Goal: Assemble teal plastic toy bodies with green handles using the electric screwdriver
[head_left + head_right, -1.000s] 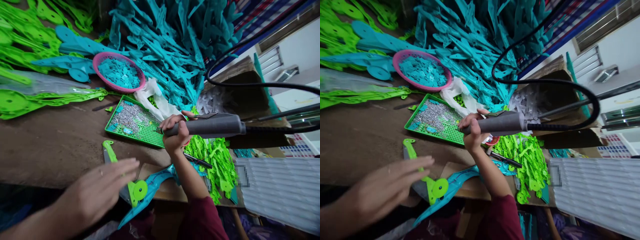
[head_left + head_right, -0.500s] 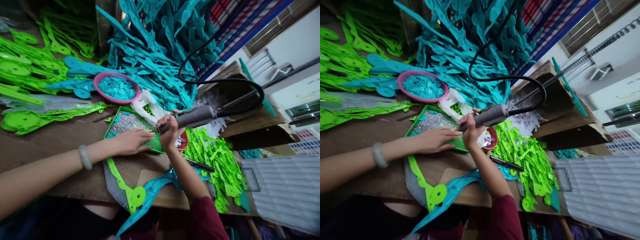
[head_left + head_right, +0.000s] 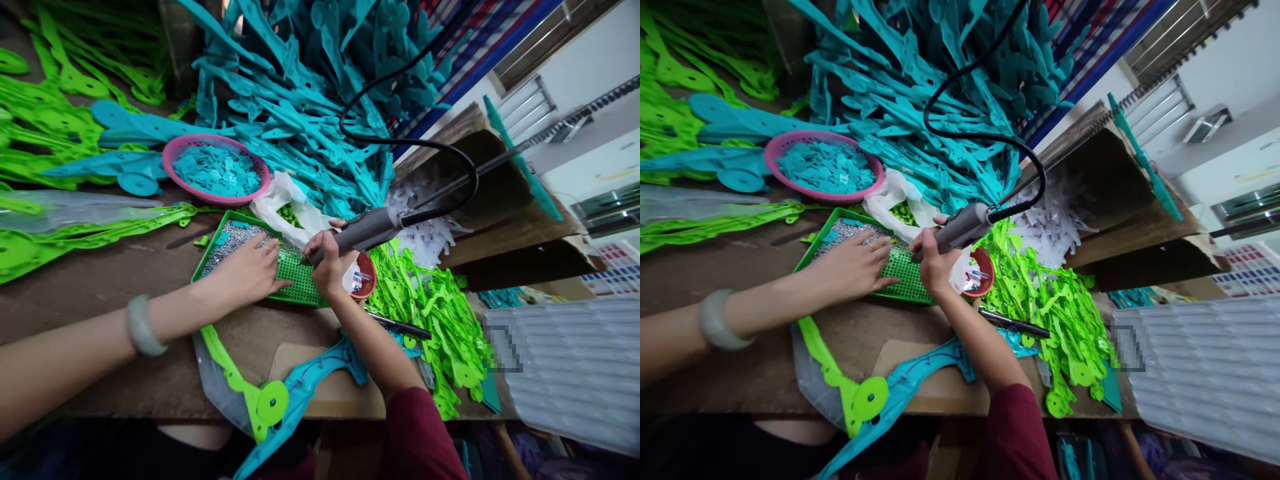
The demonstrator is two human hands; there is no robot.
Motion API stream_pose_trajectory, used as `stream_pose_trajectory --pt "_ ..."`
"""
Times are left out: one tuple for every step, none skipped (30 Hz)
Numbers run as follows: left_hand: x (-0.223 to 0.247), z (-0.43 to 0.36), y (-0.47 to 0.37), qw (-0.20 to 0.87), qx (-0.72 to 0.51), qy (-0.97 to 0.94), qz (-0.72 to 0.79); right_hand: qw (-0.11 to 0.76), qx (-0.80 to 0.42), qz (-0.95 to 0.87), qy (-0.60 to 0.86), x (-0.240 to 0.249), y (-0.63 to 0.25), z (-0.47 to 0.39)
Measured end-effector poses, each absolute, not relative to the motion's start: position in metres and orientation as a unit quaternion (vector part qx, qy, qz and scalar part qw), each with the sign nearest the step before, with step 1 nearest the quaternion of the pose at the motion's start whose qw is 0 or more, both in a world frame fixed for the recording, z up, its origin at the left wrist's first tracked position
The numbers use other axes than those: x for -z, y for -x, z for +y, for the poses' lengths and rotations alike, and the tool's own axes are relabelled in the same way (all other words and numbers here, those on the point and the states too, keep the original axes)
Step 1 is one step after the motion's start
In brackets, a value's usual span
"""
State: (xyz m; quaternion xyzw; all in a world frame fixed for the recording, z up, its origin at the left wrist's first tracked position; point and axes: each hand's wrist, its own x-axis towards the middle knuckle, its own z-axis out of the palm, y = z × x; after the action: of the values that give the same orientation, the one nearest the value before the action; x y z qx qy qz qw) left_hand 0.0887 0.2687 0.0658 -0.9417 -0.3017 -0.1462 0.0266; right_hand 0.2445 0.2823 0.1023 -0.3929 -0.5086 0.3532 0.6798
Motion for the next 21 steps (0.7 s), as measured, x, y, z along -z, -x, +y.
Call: stream_pose_trajectory --pt "-0.065 0.269 -0.087 0.030 0.148 0.943 -0.298 0.681 -0.356 -0.510 0.387 -0.101 -0.244 0.284" --pt "-0.064 0.270 -0.086 0.032 0.148 0.944 -0.293 0.681 -0.358 -0.511 0.384 -0.100 -0.244 0.285" --pt "-0.064 0.271 -0.084 0.035 0.145 0.946 -0.290 0.678 -0.360 -0.511 0.386 -0.099 -0.243 0.287" --pt "-0.064 0.270 -0.081 0.041 0.138 0.946 -0.292 0.675 -0.361 -0.511 0.390 -0.098 -0.242 0.289" --pt "-0.065 0.268 -0.079 0.050 0.130 0.944 -0.300 0.672 -0.361 -0.511 0.396 -0.097 -0.240 0.290" --pt "-0.066 0.265 -0.077 0.063 0.127 0.940 -0.310 0.668 -0.362 -0.512 0.400 -0.095 -0.239 0.292" --pt "-0.068 0.258 -0.074 0.077 0.131 0.937 -0.316 0.665 -0.363 -0.513 0.403 -0.093 -0.237 0.295" --pt "-0.071 0.249 -0.071 0.090 0.146 0.934 -0.312 0.663 -0.365 -0.515 0.403 -0.091 -0.235 0.297" --pt "-0.074 0.237 -0.069 0.097 0.171 0.933 -0.301 0.660 -0.368 -0.517 0.403 -0.089 -0.233 0.300" --pt "-0.077 0.222 -0.066 0.094 0.201 0.933 -0.283 0.657 -0.371 -0.518 0.401 -0.087 -0.231 0.302" --pt "-0.079 0.205 -0.063 0.082 0.235 0.932 -0.264 0.655 -0.374 -0.520 0.401 -0.085 -0.230 0.304" --pt "-0.081 0.188 -0.059 0.060 0.265 0.932 -0.241 0.653 -0.376 -0.522 0.401 -0.084 -0.229 0.306" --pt "-0.083 0.171 -0.055 0.037 0.289 0.933 -0.213 0.652 -0.377 -0.523 0.400 -0.083 -0.228 0.307" --pt "-0.083 0.156 -0.051 0.016 0.309 0.932 -0.189 0.651 -0.376 -0.525 0.399 -0.082 -0.227 0.307" --pt "-0.083 0.143 -0.046 -0.003 0.317 0.933 -0.170 0.650 -0.375 -0.527 0.400 -0.081 -0.227 0.307" --pt "-0.081 0.132 -0.041 -0.019 0.320 0.934 -0.157 0.647 -0.375 -0.528 0.404 -0.080 -0.227 0.307" --pt "-0.079 0.123 -0.037 -0.031 0.320 0.935 -0.151 0.643 -0.376 -0.528 0.408 -0.079 -0.227 0.307" --pt "-0.076 0.116 -0.034 -0.040 0.315 0.936 -0.152 0.640 -0.377 -0.528 0.412 -0.078 -0.227 0.306" --pt "-0.073 0.111 -0.032 -0.042 0.309 0.937 -0.156 0.638 -0.376 -0.528 0.417 -0.077 -0.227 0.307" --pt "-0.068 0.108 -0.032 -0.038 0.305 0.938 -0.161 0.636 -0.373 -0.528 0.421 -0.077 -0.226 0.308" --pt "-0.064 0.105 -0.033 -0.028 0.304 0.938 -0.164 0.636 -0.369 -0.529 0.425 -0.077 -0.224 0.310"
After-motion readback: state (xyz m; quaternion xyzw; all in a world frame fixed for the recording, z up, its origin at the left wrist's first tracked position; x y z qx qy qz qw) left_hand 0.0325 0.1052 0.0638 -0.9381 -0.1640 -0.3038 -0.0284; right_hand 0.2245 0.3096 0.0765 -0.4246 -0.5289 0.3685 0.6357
